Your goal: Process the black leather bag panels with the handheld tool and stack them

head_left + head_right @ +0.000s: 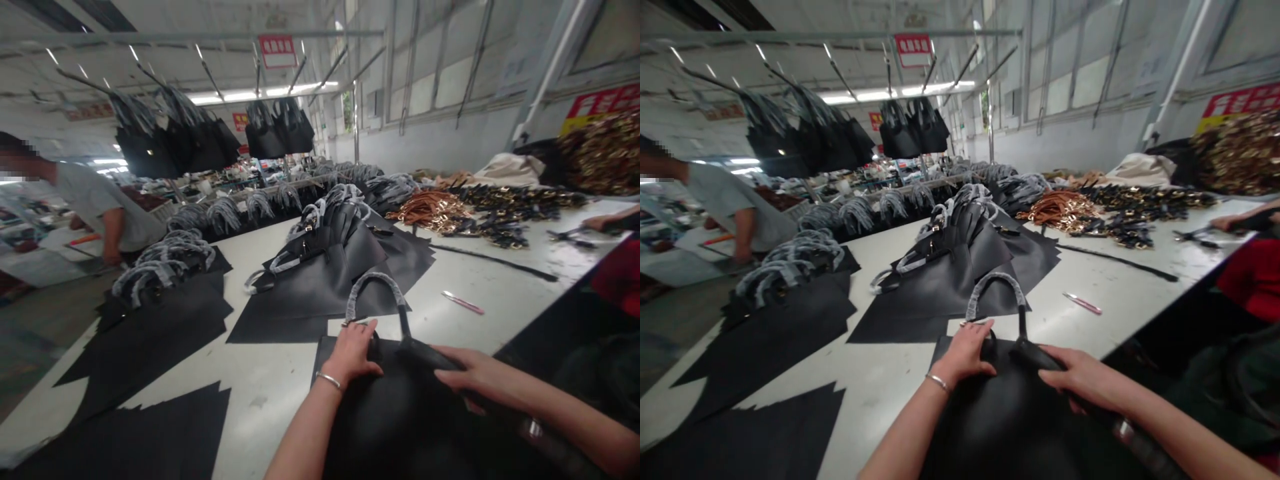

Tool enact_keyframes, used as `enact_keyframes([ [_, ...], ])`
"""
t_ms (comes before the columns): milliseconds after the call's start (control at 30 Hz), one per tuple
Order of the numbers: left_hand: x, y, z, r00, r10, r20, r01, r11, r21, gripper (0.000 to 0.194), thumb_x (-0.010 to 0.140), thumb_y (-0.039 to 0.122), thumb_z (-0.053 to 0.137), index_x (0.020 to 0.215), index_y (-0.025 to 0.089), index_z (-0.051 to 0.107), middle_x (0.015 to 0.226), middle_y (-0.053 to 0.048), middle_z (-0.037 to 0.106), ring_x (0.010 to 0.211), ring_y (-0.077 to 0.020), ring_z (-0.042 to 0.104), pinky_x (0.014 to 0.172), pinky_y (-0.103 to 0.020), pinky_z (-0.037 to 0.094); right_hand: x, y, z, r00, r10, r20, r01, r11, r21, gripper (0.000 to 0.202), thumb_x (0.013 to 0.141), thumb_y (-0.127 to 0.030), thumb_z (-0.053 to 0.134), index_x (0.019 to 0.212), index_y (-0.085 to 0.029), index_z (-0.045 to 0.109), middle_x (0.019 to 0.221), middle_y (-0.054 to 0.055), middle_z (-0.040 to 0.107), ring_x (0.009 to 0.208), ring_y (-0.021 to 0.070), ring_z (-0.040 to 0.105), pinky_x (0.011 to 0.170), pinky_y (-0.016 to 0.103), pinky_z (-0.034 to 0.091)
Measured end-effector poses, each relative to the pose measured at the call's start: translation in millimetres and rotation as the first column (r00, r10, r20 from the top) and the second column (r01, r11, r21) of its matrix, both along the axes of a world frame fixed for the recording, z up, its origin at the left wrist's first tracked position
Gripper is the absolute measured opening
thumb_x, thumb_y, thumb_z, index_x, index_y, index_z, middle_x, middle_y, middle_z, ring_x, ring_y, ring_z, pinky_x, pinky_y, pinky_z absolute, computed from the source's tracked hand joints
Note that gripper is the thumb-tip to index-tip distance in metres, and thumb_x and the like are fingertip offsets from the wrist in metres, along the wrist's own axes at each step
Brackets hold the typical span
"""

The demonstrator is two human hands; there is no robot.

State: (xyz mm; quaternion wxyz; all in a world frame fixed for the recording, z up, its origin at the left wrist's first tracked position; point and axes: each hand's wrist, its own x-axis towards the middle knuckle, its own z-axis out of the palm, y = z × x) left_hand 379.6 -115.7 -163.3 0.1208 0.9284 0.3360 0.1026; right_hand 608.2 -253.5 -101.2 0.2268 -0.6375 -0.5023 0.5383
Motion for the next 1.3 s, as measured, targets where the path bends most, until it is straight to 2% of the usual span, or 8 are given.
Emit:
enact_keyframes([
  [100,-17.5,-23.0,-5.5,0.991,0.067,0.112,-0.072,0.997,0.042,0.091,0.054,0.048,0.083,0.132,0.023,0.042,0.130,-0.009,0.049,0.118,-0.0292,0.045,0.100,-0.042,0.039,-10.7,3.5,0.4,0.999,0.038,-0.025,-0.039,0.999,-0.035,0.057,0.079,-0.043,0.060,0.130,-0.020,0.051,0.067,-0.001,0.060,0.043,0.0114,0.055,0.039,0.020,0.042],
  [300,-54.1,-74.3,-35.9,0.963,0.202,0.178,-0.191,0.978,-0.079,0.064,0.065,0.050,0.077,0.118,0.022,0.057,0.130,-0.008,0.051,0.122,-0.0284,0.042,0.106,-0.045,0.034,-20.4,16.4,0.7,0.992,0.122,-0.033,-0.125,0.985,-0.120,0.059,0.077,-0.037,0.063,0.130,-0.016,0.048,0.065,-0.002,0.058,0.041,0.0108,0.054,0.037,0.019,0.040],
  [467,-56.0,-75.2,-41.2,0.962,0.190,0.198,-0.178,0.981,-0.080,0.060,0.066,0.051,0.076,0.117,0.025,0.060,0.129,-0.007,0.053,0.121,-0.0289,0.043,0.105,-0.047,0.033,-29.9,35.9,-0.9,0.992,0.115,-0.051,-0.123,0.976,-0.182,0.047,0.080,-0.035,0.060,0.122,-0.016,0.051,0.060,-0.003,0.056,0.039,0.0113,0.053,0.035,0.019,0.040],
  [600,-53.7,-74.2,-38.1,0.961,0.188,0.202,-0.179,0.982,-0.061,0.059,0.067,0.052,0.075,0.118,0.026,0.060,0.127,-0.006,0.053,0.120,-0.0277,0.043,0.105,-0.046,0.033,-43.4,50.8,0.8,0.987,0.151,-0.047,-0.157,0.974,-0.166,0.032,0.080,-0.033,0.059,0.107,-0.016,0.056,0.058,-0.004,0.055,0.037,0.0105,0.052,0.035,0.020,0.041],
  [767,-54.4,-79.9,-35.7,0.959,0.202,0.200,-0.200,0.979,-0.033,0.056,0.069,0.054,0.073,0.116,0.025,0.060,0.126,-0.007,0.052,0.120,-0.0279,0.042,0.104,-0.046,0.033,-66.4,68.3,4.0,0.983,0.181,-0.013,-0.181,0.976,-0.122,0.028,0.076,-0.031,0.063,0.101,-0.018,0.056,0.054,-0.005,0.054,0.037,0.0107,0.050,0.036,0.020,0.041],
  [933,-53.1,-87.1,-34.3,0.952,0.227,0.203,-0.232,0.973,0.002,0.041,0.074,0.052,0.069,0.103,0.024,0.065,0.104,-0.005,0.059,0.104,-0.0242,0.048,0.092,-0.042,0.039,-82.8,85.7,2.2,0.971,0.234,-0.040,-0.237,0.965,-0.111,0.022,0.079,-0.034,0.061,0.093,-0.019,0.056,0.054,-0.006,0.053,0.037,0.0094,0.050,0.036,0.018,0.037],
  [1067,-50.8,-91.0,-32.7,0.946,0.263,0.187,-0.270,0.963,0.012,0.037,0.077,0.054,0.065,0.099,0.023,0.065,0.100,-0.005,0.060,0.101,-0.0252,0.047,0.084,-0.041,0.040,-97.5,100.2,-1.2,0.972,0.235,-0.030,-0.236,0.967,-0.093,0.024,0.081,-0.036,0.060,0.097,-0.019,0.054,0.055,-0.006,0.053,0.037,0.0091,0.050,0.035,0.018,0.036],
  [1300,-43.3,-101.3,-34.7,0.904,0.386,0.186,-0.392,0.920,-0.001,0.035,0.079,0.052,0.063,0.099,0.024,0.065,0.101,-0.006,0.058,0.099,-0.0270,0.046,0.083,-0.045,0.042,-105.7,87.4,5.6,0.950,0.310,-0.037,-0.312,0.940,-0.141,0.027,0.079,-0.035,0.062,0.100,-0.019,0.056,0.055,-0.005,0.055,0.038,0.0109,0.053,0.039,0.020,0.042],
])
